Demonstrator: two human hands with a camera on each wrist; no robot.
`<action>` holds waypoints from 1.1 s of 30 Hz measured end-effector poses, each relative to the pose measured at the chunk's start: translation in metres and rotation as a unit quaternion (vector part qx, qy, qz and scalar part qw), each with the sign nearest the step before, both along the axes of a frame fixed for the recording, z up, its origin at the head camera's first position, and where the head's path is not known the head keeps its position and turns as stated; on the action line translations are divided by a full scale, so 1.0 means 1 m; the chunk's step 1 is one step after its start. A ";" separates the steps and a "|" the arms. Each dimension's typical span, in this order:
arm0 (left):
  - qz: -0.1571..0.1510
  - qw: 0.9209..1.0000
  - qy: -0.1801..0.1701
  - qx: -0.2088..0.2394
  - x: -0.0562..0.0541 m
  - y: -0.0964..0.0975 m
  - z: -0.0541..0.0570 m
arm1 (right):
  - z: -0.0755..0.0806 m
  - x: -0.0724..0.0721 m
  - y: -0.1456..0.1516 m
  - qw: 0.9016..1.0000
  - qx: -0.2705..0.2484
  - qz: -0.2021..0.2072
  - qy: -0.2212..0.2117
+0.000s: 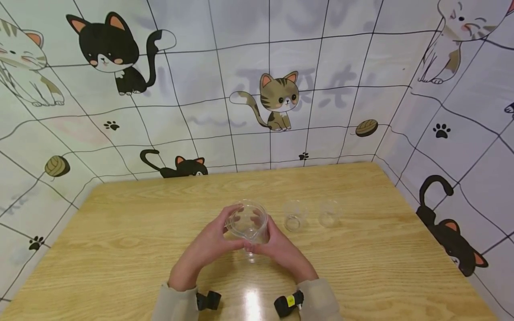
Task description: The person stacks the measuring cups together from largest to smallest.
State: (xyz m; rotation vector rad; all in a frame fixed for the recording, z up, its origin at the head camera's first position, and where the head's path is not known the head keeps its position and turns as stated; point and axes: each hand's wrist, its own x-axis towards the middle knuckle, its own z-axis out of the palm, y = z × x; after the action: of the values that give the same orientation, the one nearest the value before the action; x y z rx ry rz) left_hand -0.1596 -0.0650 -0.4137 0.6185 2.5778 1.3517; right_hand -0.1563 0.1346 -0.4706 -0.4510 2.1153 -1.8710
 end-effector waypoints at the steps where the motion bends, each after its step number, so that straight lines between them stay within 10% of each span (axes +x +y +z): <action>1: -0.001 1.000 0.002 0.000 0.000 0.000 0.000 | -0.001 0.000 0.000 1.000 0.001 0.000 0.002; 18: -0.004 1.000 0.004 0.013 -0.002 0.000 -0.003 | 0.027 0.009 -0.001 1.000 0.016 0.012 -0.014; 33: 0.004 1.000 -0.003 -0.004 -0.001 0.001 -0.002 | 0.012 0.004 0.001 1.000 0.008 0.009 -0.004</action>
State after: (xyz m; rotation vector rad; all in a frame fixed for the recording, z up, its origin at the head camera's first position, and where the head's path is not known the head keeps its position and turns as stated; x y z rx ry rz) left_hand -0.1602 -0.0637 -0.4153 0.6020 2.5821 1.3432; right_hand -0.1522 0.1352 -0.4585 -0.4575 2.1124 -1.8430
